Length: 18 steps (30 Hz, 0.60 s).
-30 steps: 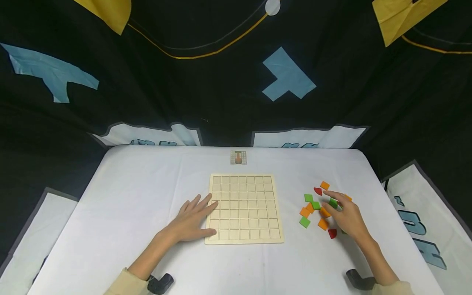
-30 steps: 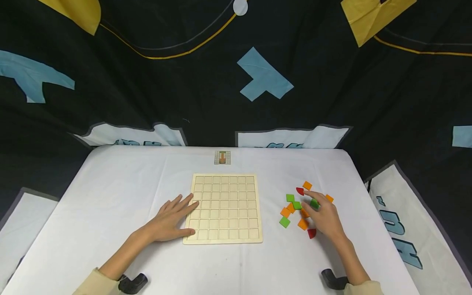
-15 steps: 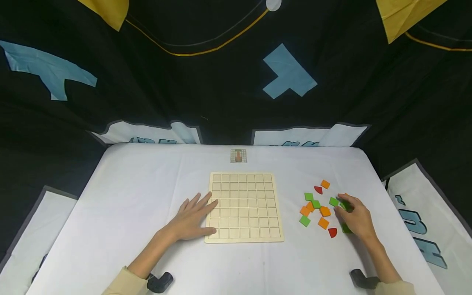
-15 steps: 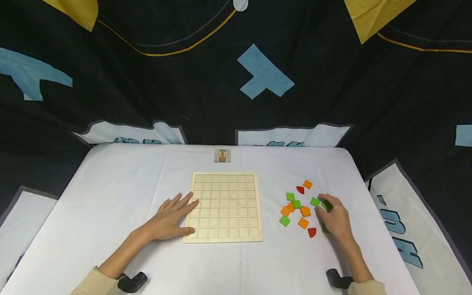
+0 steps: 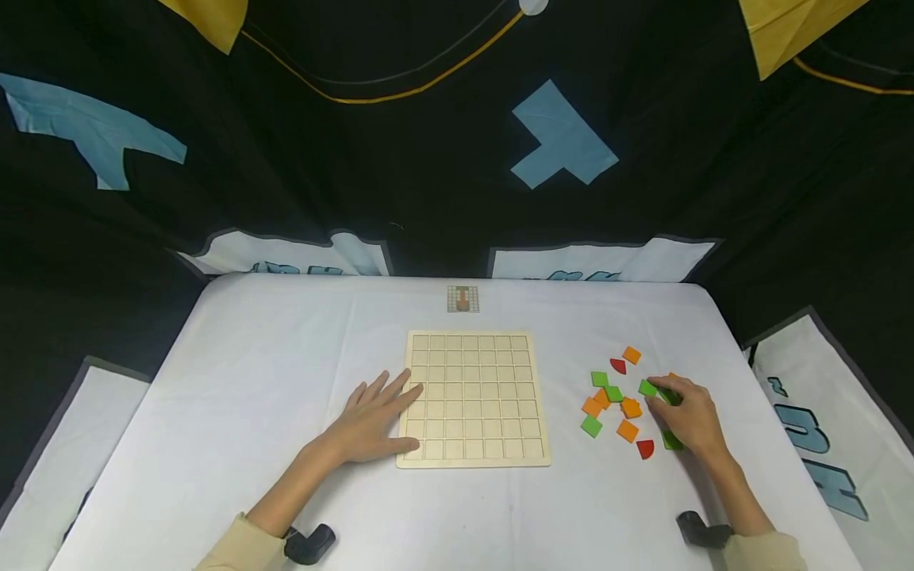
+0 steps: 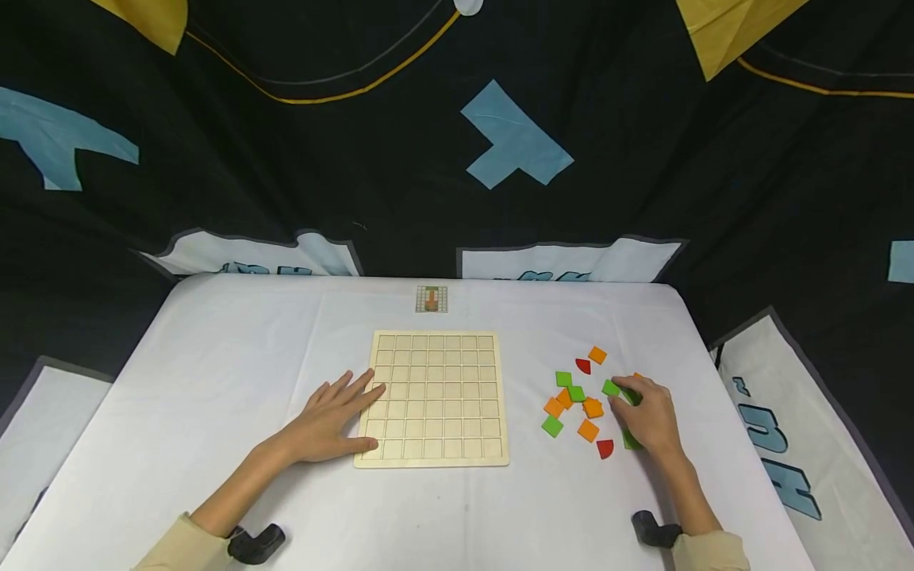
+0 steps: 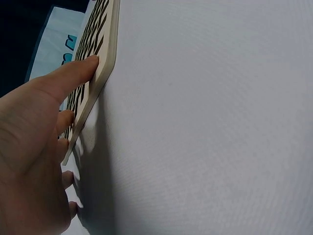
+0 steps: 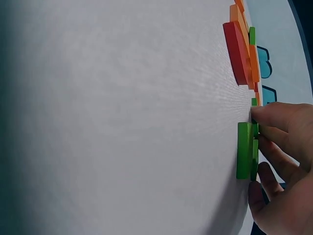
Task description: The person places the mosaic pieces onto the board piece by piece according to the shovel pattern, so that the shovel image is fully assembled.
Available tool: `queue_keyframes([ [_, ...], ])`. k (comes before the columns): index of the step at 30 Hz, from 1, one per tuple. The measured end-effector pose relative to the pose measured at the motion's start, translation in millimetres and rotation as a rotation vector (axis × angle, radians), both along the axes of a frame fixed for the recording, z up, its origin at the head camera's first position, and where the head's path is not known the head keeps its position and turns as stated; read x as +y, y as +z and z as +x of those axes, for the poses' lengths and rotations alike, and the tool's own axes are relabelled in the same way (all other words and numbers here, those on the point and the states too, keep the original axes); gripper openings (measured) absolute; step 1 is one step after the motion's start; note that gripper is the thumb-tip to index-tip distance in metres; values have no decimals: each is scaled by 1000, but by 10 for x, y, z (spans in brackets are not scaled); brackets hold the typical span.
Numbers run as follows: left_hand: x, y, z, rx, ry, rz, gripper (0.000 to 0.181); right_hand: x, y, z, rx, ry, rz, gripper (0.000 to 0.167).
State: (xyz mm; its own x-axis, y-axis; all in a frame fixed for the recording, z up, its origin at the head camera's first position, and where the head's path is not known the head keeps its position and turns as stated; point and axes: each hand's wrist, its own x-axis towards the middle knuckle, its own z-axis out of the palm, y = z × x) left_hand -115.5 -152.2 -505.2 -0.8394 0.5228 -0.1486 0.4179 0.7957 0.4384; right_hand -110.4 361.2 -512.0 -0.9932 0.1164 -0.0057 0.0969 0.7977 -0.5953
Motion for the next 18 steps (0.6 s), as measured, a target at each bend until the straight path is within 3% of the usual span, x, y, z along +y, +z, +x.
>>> queue_keyframes([
  [10, 21, 11, -8, 2, 0, 5, 84, -9, 38, 5, 37, -9, -5, 34],
  [18, 17, 19, -5, -1, 4, 2, 85, -140, 198, 14, 66, 18, -31, 34],
])
